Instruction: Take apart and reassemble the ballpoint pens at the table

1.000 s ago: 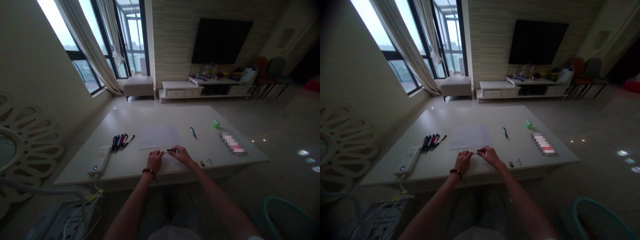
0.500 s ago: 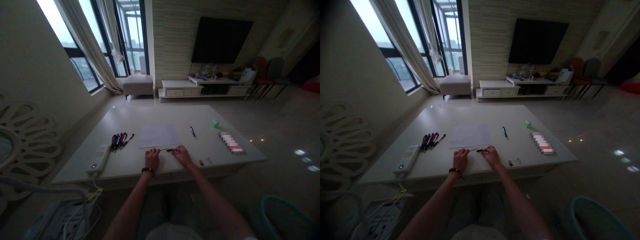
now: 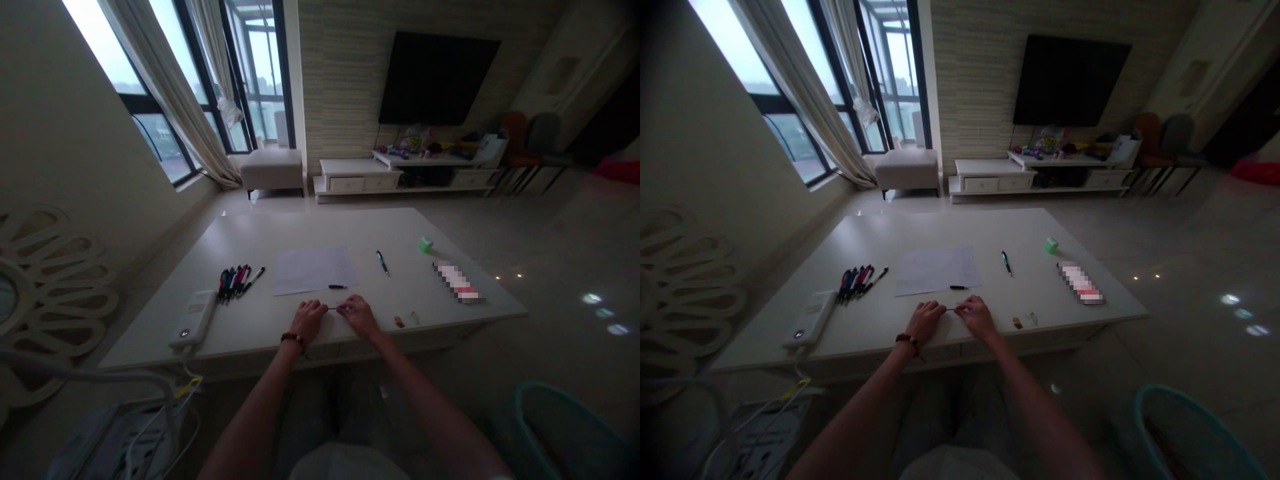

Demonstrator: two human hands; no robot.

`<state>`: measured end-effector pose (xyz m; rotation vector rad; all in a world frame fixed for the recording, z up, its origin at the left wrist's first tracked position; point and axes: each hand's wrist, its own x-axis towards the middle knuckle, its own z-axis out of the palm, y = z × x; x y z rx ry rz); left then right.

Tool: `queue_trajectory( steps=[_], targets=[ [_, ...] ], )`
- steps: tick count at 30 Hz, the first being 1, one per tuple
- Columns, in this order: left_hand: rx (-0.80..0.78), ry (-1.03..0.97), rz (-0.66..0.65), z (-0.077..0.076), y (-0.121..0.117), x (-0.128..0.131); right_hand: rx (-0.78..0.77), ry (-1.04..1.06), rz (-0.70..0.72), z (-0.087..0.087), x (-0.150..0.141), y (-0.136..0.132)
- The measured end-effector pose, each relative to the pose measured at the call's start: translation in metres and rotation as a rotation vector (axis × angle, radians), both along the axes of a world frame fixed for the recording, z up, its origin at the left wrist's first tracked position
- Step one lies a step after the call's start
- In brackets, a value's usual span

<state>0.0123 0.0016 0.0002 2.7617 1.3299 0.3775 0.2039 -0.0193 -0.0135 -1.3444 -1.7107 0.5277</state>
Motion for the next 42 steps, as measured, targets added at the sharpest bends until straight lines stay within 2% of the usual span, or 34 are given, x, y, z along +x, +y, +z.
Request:
queue_trajectory(
  steps=[2, 8, 12, 16, 21, 24, 28, 31, 33, 37, 40, 42],
  targets=[
    [0.010, -0.016, 0.010, -0.002, 0.001, 0.000, 0.007, 0.003, 0.001, -0.003, 0.002, 0.001],
    [0.056, -0.160, 0.174, -0.012, 0.006, 0.000, -0.004, -0.007, -0.115, -0.014, 0.032, 0.000],
    [0.048, -0.170, 0.142, -0.015, 0.008, -0.002, -0.013, -0.124, -0.077, -0.013, 0.027, 0.002],
    [0.035, -0.160, 0.108, -0.015, 0.008, -0.002, -0.007, -0.144, -0.091, -0.011, 0.023, 0.002],
    [0.003, -0.245, 0.178, -0.014, 0.010, -0.006, 0.060, -0.190, -0.177, -0.018, 0.057, -0.006],
    [0.001, -0.285, 0.251, -0.012, 0.009, -0.030, 0.078, -0.254, -0.287, -0.023, 0.092, -0.013],
    [0.070, -0.272, 0.363, -0.015, 0.001, -0.093, 0.098, -0.336, -0.446, -0.032, 0.139, -0.026],
    [0.162, -0.282, 0.523, -0.021, -0.010, -0.139, 0.130, -0.373, -0.559, -0.038, 0.162, -0.037],
    [0.231, -0.305, 0.604, -0.024, -0.018, -0.158, 0.156, -0.379, -0.616, -0.042, 0.169, -0.042],
    [0.275, -0.311, 0.696, -0.026, -0.024, -0.164, 0.180, -0.382, -0.688, -0.045, 0.167, -0.046],
    [0.238, -0.275, 0.670, -0.023, -0.021, -0.144, 0.155, -0.399, -0.666, -0.042, 0.146, -0.046],
    [0.200, -0.266, 0.581, -0.020, -0.017, -0.120, 0.136, -0.402, -0.559, -0.036, 0.121, -0.045]
  ],
)
